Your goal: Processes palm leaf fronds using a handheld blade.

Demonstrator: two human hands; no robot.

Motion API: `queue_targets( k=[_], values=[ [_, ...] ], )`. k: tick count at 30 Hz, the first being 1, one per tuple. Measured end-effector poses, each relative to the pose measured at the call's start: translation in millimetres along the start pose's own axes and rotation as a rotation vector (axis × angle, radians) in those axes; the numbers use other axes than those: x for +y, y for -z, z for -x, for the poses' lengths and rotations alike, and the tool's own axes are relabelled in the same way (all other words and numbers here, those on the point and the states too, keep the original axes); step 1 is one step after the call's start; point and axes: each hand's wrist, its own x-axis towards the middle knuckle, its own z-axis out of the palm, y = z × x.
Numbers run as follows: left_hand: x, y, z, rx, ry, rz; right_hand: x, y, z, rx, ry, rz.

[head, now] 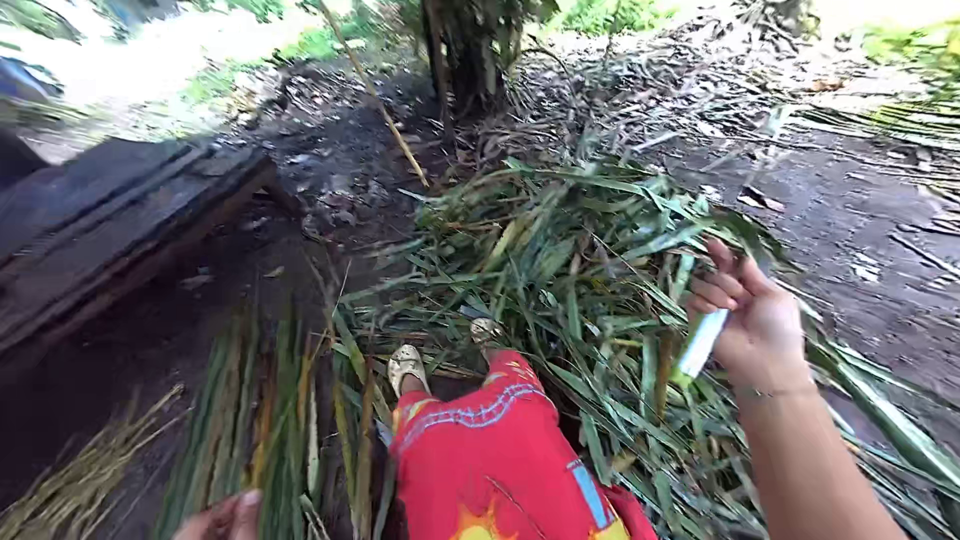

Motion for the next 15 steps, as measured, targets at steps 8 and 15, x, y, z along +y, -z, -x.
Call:
queue_targets(
  k=[8,15],
  values=[
    [147.0,-89.3,-11.6,-0.167,-0.397,0.143,127.8,-104.2,139.1,-0.685,-0.387,0.341],
    [51.6,-102.6,-25.5,0.028,-0.475,-0.205,100.4,-105.3,104.4,-0.474,0.163,0.071]
  ],
)
